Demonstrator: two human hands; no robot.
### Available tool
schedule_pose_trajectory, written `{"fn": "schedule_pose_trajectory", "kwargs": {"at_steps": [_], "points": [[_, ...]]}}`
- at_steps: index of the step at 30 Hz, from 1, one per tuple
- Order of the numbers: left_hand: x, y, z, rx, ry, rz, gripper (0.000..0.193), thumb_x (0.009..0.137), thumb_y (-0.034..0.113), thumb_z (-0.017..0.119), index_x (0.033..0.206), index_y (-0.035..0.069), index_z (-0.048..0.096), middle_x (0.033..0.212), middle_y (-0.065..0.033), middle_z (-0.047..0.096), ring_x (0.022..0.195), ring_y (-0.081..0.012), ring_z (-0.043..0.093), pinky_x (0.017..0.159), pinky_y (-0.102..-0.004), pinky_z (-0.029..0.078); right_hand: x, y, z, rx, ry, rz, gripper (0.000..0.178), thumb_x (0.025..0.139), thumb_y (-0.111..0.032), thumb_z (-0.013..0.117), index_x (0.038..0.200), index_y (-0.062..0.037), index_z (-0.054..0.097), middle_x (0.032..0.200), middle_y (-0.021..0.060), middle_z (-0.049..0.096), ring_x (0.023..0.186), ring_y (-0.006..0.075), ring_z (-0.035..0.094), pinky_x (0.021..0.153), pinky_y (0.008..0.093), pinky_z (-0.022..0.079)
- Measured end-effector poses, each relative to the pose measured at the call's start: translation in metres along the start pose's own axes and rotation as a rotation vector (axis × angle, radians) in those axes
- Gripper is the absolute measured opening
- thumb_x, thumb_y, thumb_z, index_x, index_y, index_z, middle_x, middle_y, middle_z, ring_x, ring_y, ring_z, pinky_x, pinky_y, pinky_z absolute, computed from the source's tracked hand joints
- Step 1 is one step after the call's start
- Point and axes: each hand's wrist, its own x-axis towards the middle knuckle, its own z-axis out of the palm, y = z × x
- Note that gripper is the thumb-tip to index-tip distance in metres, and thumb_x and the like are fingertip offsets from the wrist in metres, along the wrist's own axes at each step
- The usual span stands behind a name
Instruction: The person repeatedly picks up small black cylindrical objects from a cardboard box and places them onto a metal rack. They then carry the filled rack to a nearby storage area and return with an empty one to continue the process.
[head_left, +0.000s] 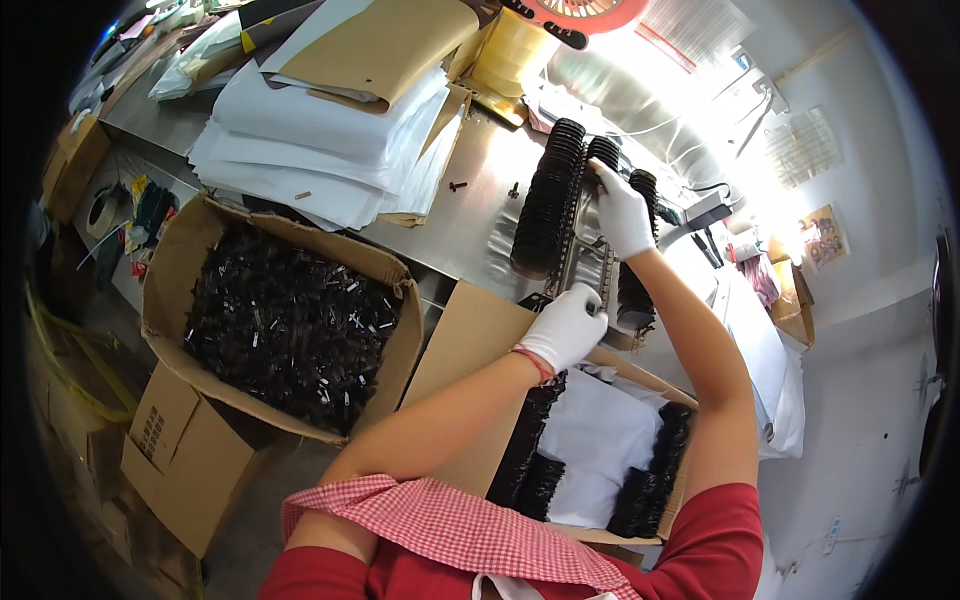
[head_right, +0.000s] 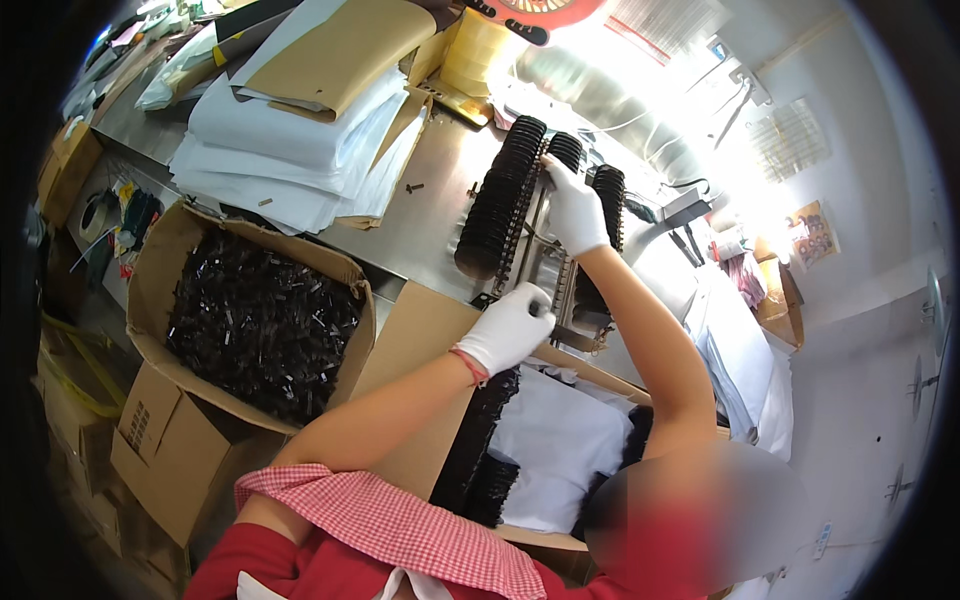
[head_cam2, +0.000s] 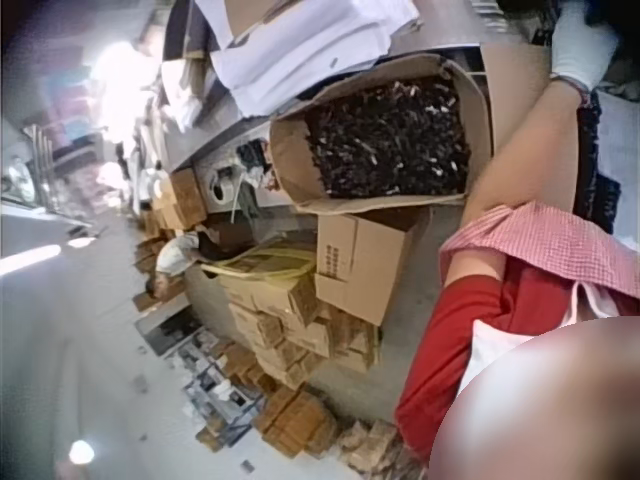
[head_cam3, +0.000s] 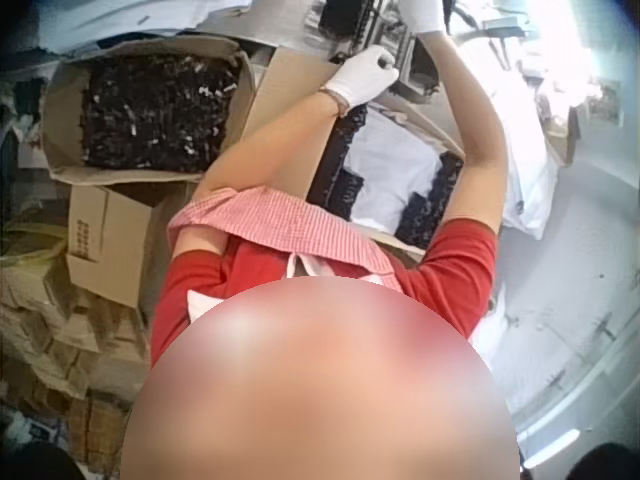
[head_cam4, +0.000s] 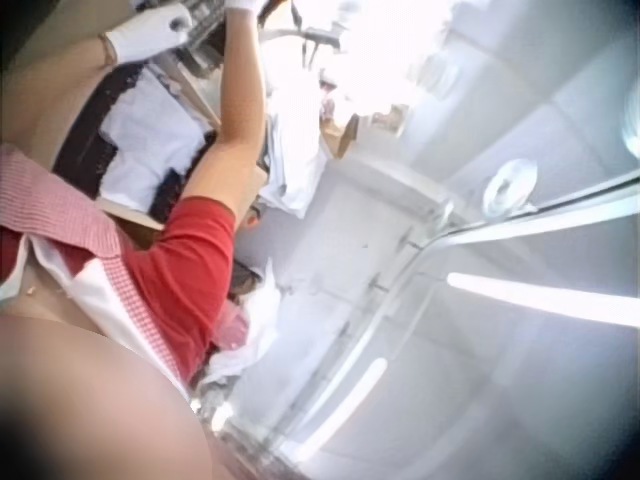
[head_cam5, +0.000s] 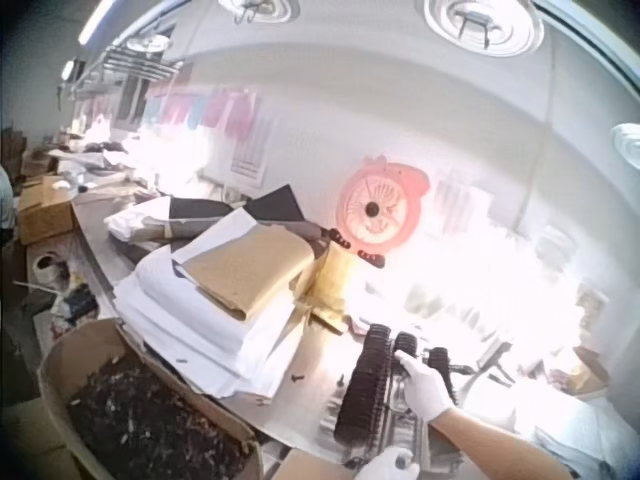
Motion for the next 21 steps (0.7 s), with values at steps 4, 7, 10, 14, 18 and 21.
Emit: {"fn": "schedule_pose_trajectory", "kwargs": {"at_steps": [4, 7, 10, 14, 18, 21], "points": [[-0.006, 0.042, -0.008, -1.082, 0.008, -0.21, 0.053, 0.1, 0.038, 0.059, 0.146, 0.023, 0.037, 0.123, 0.0009, 0.053, 0.106, -0.0137, 0.056, 0.089, -0.0406, 0.053, -0.053, -0.046, -0.056, 0.391, -0.134, 0.245, 0.043, 0.091, -0.008, 0.06, 0.134, -0.0041, 0.059, 0.113, 0.0185, 0.069, 0.092, 0.0262, 0.071, 0.08, 0.031, 0.055], [0.001, 0.05, -0.005, -1.212, 0.119, -0.18, 0.043, 0.101, 0.033, 0.058, 0.14, 0.023, 0.042, 0.134, -0.0025, 0.045, 0.121, -0.0156, 0.048, 0.086, -0.04, 0.054, -0.075, -0.063, -0.072, 0.389, -0.333, -0.113, 0.04, 0.09, -0.014, 0.063, 0.128, -0.001, 0.063, 0.119, 0.0181, 0.067, 0.108, 0.0271, 0.066, 0.093, 0.0333, 0.051], [0.006, 0.042, -0.005, -1.213, 0.116, -0.211, 0.021, 0.097, 0.017, 0.065, 0.115, 0.017, 0.055, 0.1, -0.0001, 0.058, 0.088, -0.0094, 0.06, 0.075, -0.0295, 0.055, -0.046, -0.033, -0.072, 0.447, -0.288, 0.241, 0.043, 0.094, -0.027, 0.065, 0.127, 0.001, 0.061, 0.124, 0.017, 0.066, 0.114, 0.0275, 0.063, 0.098, 0.0342, 0.048], [0.014, 0.012, 0.008, -0.348, 0.091, -0.013, 0.007, 0.089, 0.01, 0.065, 0.094, 0.008, 0.061, 0.078, -0.0019, 0.061, 0.065, -0.0046, 0.058, 0.053, -0.0264, 0.05, -0.003, 0.061, -0.009, 0.592, -0.004, 0.543, 0.051, 0.097, -0.017, 0.061, 0.139, 0.0065, 0.046, 0.125, 0.0132, 0.062, 0.108, 0.0164, 0.06, 0.095, 0.026, 0.047], [0.006, 0.004, 0.005, 0.262, 0.242, 0.345, 0.01, 0.083, 0.009, 0.065, 0.085, 0.0, 0.06, 0.087, -0.0213, 0.065, 0.089, -0.0394, 0.063, 0.082, -0.0418, 0.052, 0.027, 0.086, 0.03, 1.335, -0.093, 0.726, 0.057, 0.089, -0.002, 0.063, 0.142, 0.0022, 0.042, 0.127, 0.0128, 0.057, 0.112, 0.0205, 0.058, 0.102, 0.0325, 0.045], [0.004, -0.003, 0.003, 0.37, 0.143, 0.274, 0.013, 0.083, 0.012, 0.063, 0.086, -0.001, 0.06, 0.087, -0.0251, 0.064, 0.085, -0.0424, 0.064, 0.08, -0.0462, 0.053, 0.038, 0.083, 0.041, 1.39, -0.232, 0.578, 0.054, 0.083, 0.006, 0.066, 0.135, 0.0, 0.052, 0.111, 0.0069, 0.066, 0.096, 0.0146, 0.064, 0.089, 0.027, 0.053]]}}
